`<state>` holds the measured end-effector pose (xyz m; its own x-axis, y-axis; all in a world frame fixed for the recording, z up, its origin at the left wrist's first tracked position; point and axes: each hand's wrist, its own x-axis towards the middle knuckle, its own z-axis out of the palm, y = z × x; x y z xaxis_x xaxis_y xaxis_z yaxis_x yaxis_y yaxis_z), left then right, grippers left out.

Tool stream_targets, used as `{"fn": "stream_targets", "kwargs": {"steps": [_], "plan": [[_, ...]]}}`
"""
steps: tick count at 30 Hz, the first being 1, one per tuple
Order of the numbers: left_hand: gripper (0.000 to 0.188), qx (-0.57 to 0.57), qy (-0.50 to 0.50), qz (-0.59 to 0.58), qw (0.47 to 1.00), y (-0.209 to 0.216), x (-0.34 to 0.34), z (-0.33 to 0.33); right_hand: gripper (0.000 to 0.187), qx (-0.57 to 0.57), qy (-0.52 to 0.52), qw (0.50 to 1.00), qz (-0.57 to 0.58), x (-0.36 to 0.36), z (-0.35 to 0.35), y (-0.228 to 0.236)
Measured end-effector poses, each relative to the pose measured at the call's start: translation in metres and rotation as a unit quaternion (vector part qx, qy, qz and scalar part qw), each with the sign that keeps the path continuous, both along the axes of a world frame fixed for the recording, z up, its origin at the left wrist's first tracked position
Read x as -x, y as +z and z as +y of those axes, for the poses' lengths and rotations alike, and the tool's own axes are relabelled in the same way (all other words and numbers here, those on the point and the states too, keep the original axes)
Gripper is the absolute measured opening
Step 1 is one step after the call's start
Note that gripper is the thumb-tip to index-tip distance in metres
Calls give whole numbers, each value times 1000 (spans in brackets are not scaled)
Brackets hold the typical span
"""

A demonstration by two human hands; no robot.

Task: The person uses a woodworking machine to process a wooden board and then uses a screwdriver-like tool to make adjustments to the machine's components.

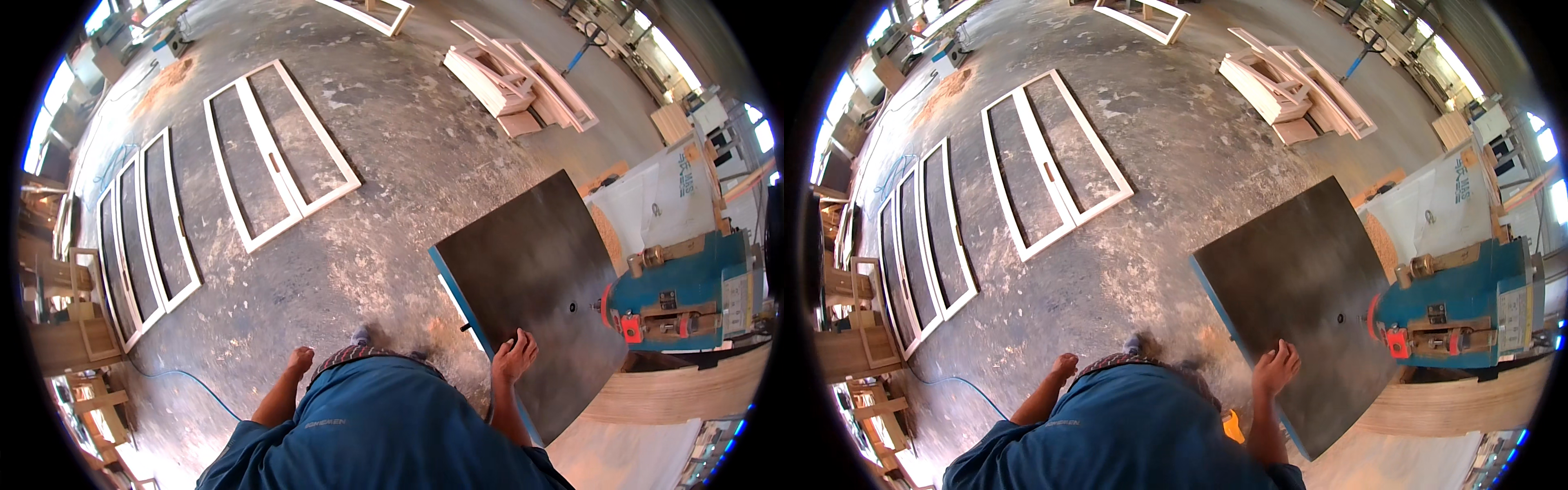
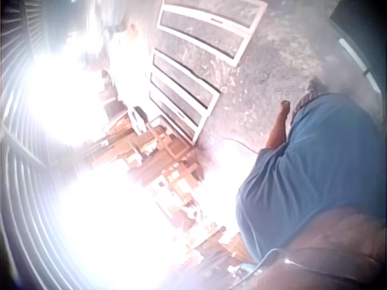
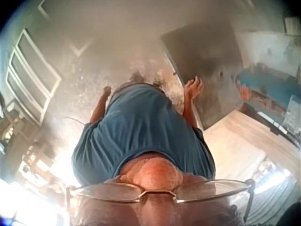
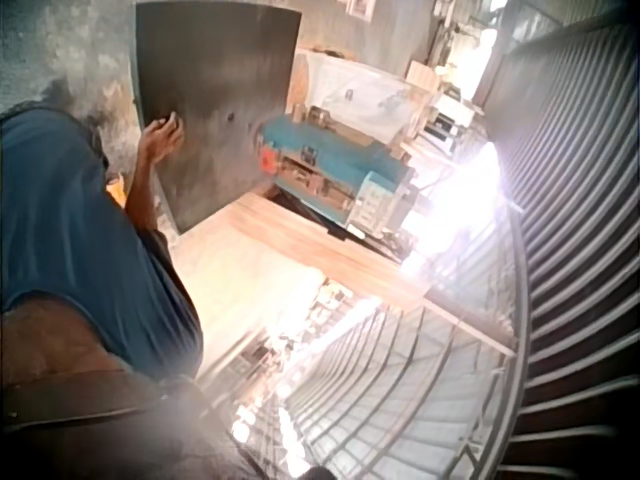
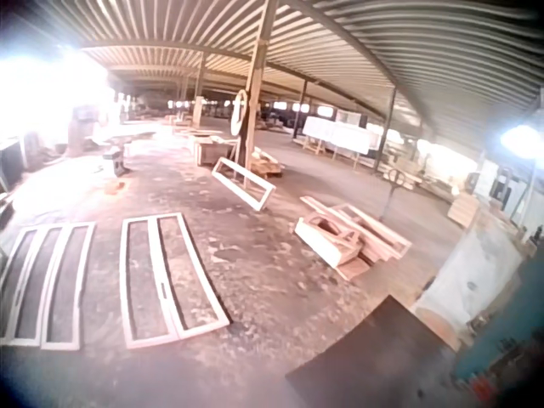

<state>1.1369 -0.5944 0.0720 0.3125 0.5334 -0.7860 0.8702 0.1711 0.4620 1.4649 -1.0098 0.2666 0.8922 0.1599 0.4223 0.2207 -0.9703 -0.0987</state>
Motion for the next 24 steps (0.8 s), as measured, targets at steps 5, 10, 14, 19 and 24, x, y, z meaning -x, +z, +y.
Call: {"fn": "stream_targets", "kwargs": {"steps": [5,10,14,19,24], "plan": [[25,29,25,19,999,13,-8,-1,29,0,-15,1000,15,1,1,2],[24,32,42,6,999,22,-16,-3,28,3,-6,1000,19,1,-1,2],[25,44,50,21,998,31,-21,-4,28,-1,2,1000,15,1,-2,4],[26,28,31,24,999,38,-26,-5,28,-5,4,1000,14,1,-2,5],[25,26,18,19,999,39,-29,-7,29,-12,7,1000,10,0,-3,4]]}}
